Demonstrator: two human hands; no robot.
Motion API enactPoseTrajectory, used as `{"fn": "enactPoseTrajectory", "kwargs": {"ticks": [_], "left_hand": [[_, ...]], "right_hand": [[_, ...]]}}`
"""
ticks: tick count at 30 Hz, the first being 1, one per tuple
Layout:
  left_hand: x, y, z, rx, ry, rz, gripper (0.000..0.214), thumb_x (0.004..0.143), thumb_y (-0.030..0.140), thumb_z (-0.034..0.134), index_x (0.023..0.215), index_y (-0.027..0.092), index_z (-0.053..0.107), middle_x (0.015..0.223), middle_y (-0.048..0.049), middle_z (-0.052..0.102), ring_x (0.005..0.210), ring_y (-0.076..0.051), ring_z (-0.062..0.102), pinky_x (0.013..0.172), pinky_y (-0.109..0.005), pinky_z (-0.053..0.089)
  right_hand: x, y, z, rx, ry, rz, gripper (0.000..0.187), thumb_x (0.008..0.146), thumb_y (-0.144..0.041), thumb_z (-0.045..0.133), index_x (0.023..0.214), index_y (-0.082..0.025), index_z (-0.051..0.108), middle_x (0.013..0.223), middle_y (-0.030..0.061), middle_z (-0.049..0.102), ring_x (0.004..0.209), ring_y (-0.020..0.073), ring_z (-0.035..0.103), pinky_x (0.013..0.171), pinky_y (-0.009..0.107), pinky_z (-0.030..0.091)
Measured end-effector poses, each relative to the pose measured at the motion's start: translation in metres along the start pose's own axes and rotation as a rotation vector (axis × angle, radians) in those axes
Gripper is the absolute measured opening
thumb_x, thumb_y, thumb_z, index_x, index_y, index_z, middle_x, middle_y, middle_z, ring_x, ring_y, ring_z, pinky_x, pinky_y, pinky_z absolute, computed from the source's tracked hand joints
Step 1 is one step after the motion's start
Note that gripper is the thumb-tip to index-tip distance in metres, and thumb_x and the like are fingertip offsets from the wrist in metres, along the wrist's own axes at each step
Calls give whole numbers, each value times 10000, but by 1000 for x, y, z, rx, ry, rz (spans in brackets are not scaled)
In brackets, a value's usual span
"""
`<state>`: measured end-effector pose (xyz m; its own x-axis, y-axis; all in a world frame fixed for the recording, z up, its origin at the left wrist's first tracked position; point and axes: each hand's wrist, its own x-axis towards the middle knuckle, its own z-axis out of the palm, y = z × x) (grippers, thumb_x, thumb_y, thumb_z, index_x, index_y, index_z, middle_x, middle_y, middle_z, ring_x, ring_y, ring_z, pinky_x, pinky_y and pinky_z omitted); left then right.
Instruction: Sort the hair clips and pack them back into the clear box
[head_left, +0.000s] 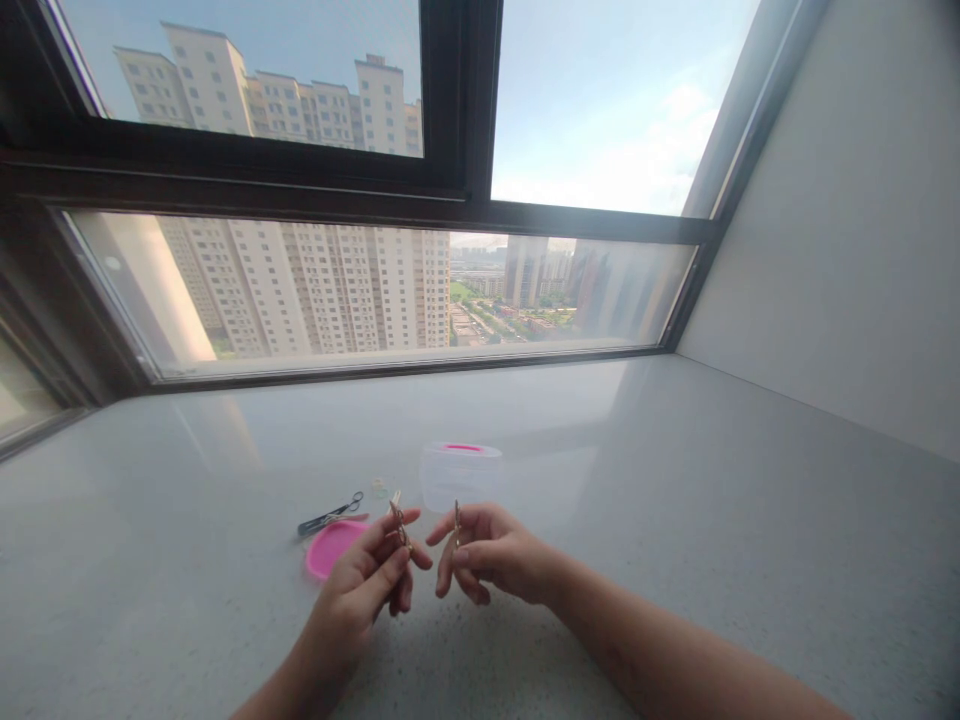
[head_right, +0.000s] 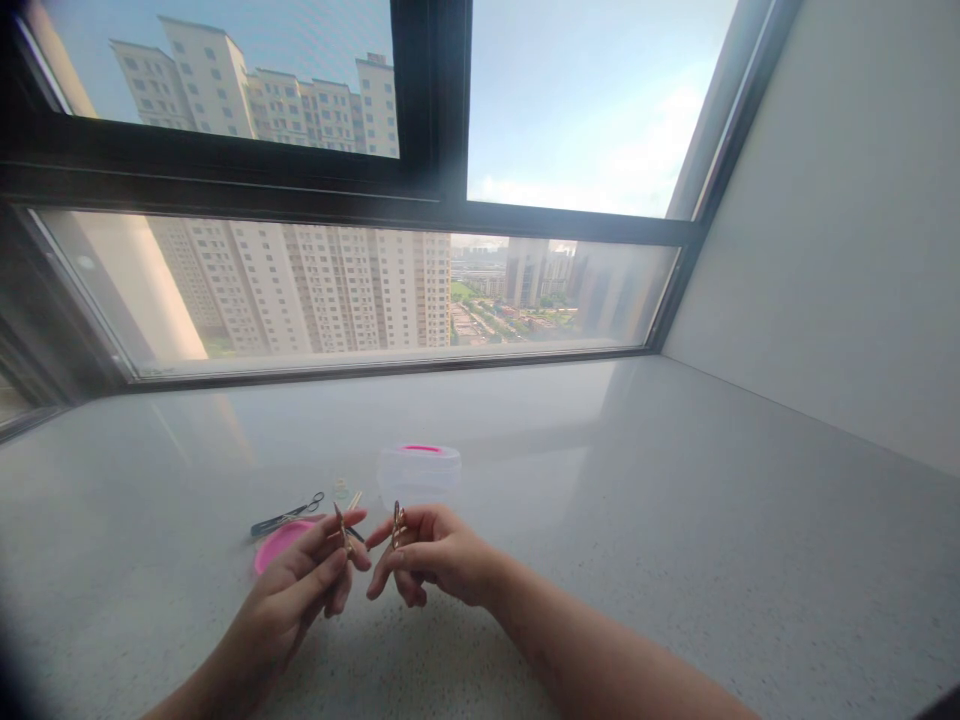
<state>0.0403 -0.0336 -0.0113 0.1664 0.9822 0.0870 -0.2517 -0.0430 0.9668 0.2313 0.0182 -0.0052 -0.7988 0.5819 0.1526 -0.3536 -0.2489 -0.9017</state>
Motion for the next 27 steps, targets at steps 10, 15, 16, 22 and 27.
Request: {"fn": "enactPoseTrajectory", "kwargs": {"ticks": [10,15,16,22,27], "left_hand": [[-3,6,7,-79,6,-68,479,774,298,636,1220,171,520,766,-37,615,505,-89,490,480,-220,328],[-4,8,9,-195,8,-107,434,772,275,633,1198,207,586,715,-16,585,482,-71,456,485,-216,289],[-5,8,9,-223,10,-119,414,772,272,633,1181,211,604,703,-12,576,481,-71,453,487,-218,288],[-4,9,10,-302,11,-187,358,772,251,635,1127,205,645,662,-2,554,466,-72,454,471,-216,280],[-4,8,11,-353,37,-216,325,749,237,664,1068,178,671,615,8,538,441,-59,432,458,-205,279]], "right_hand": [[-2,-6,0,29,-28,10,457,750,-159,583,1190,-140,465,784,89,701,425,93,541,409,194,385],[-1,-10,3,69,-9,-5,566,698,-114,498,1256,-153,416,685,41,667,386,105,510,378,201,372],[-1,-10,4,73,-4,-4,580,693,-112,490,1265,-159,408,677,34,659,381,104,504,376,202,372],[-1,-7,3,58,-13,7,629,702,-120,467,1322,-171,373,667,24,631,388,97,489,389,206,369],[-1,-5,0,67,-20,14,690,711,-104,452,1379,-195,307,669,18,619,395,102,495,383,206,371]]}}
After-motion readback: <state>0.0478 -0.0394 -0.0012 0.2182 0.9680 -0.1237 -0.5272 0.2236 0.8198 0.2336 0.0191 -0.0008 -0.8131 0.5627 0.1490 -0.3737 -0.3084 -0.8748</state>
